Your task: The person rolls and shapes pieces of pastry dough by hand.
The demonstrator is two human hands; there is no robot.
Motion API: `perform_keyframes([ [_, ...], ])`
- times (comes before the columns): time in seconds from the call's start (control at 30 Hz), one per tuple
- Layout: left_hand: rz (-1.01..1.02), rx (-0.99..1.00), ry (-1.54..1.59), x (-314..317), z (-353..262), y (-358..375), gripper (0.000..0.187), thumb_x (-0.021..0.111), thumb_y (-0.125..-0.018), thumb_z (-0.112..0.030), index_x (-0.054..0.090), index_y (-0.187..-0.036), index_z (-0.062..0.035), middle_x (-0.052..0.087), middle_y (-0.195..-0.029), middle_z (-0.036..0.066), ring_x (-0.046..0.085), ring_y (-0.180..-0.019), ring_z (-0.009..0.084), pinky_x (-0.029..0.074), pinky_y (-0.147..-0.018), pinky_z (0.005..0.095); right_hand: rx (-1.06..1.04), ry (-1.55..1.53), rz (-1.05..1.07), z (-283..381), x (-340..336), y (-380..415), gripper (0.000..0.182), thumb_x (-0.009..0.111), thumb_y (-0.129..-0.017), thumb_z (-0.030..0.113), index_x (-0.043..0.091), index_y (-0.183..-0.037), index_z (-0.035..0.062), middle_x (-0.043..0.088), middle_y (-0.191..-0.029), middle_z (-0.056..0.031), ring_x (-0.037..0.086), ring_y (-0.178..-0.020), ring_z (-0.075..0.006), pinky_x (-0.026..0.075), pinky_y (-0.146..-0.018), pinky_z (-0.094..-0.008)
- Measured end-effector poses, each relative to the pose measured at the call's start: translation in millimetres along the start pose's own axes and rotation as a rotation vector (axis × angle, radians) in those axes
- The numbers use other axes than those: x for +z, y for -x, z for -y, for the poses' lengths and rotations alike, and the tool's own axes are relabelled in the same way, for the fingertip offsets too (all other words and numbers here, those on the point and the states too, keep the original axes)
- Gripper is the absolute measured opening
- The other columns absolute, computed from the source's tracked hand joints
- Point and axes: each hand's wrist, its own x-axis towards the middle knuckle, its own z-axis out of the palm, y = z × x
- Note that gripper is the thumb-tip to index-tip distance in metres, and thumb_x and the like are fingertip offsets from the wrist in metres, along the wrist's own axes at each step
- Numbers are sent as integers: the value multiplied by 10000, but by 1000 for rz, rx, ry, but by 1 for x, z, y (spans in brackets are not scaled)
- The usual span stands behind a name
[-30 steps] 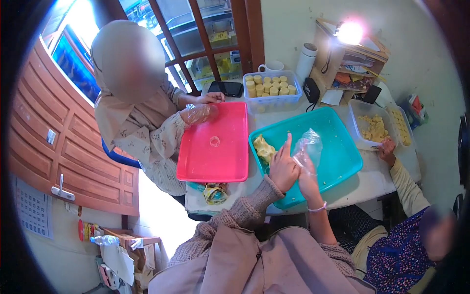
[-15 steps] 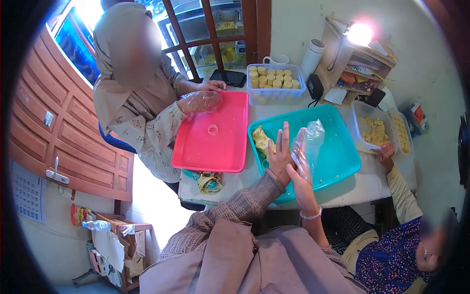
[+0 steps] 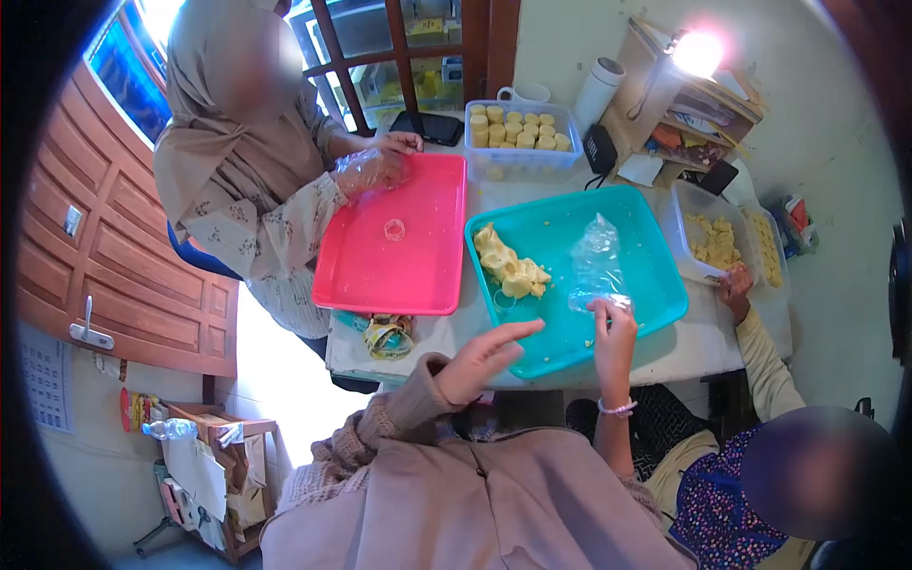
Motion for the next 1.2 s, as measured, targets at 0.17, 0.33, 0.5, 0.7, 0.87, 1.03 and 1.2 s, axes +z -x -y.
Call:
perform_keyframes([
  [0.17,-87,26,1057,1,11,27,952,255,-873,-712,150,-1456,34,114,-1539,181,118,-1429,270,186,-1128,435,-101,-30,45,13,28,12,163,639,-846,106,687,-972,15,658,-1007,-165,610,-875,-279,457,-813,-357],
  [0.33,-87,75,1110,7,18,28,1038,201,-833,-773,129,-1450,60,74,-1549,159,89,-1433,254,119,-1146,388,-287,-77,99,18,34,29,280,715,-787,141,672,-1035,20,668,-1020,-143,616,-967,-249,451,-875,-345],
  [0.5,-41,13,1108,18,30,24,1102,139,-791,-823,129,-1448,61,84,-1551,129,111,-1425,222,103,-1149,353,-101,-277,187,43,32,42,341,772,-731,177,671,-1011,11,671,-1009,-139,626,-959,-238,452,-870,-344],
  [0.7,-34,-16,1148,19,32,21,1154,124,-754,-860,121,-1447,63,122,-1546,103,132,-1418,185,122,-1149,327,-89,-252,39,33,47,37,355,783,-719,188,663,-1002,10,672,-976,-128,631,-930,-246,453,-856,-343],
  [0.87,-14,1,1189,18,33,20,1162,146,-746,-866,112,-1449,60,109,-1549,107,101,-1427,188,115,-1150,320,-142,-175,38,36,45,35,294,754,-755,138,662,-1005,13,667,-986,-114,620,-949,-234,454,-852,-333],
  [1.03,-35,0,1179,13,32,20,1136,165,-766,-848,91,-1455,52,47,-1555,132,52,-1437,215,82,-1153,343,-93,-58,-41,16,34,22,145,716,-766,64,684,-896,10,681,-861,-134,652,-808,-264,490,-747,-345],
  [1.2,-53,25,1164,12,29,19,1123,186,-775,-840,82,-1459,44,27,-1554,146,39,-1439,231,82,-1154,356,-67,80,63,19,11,21,108,686,-796,65,689,-885,4,680,-836,-127,647,-737,-245,491,-700,-362],
])
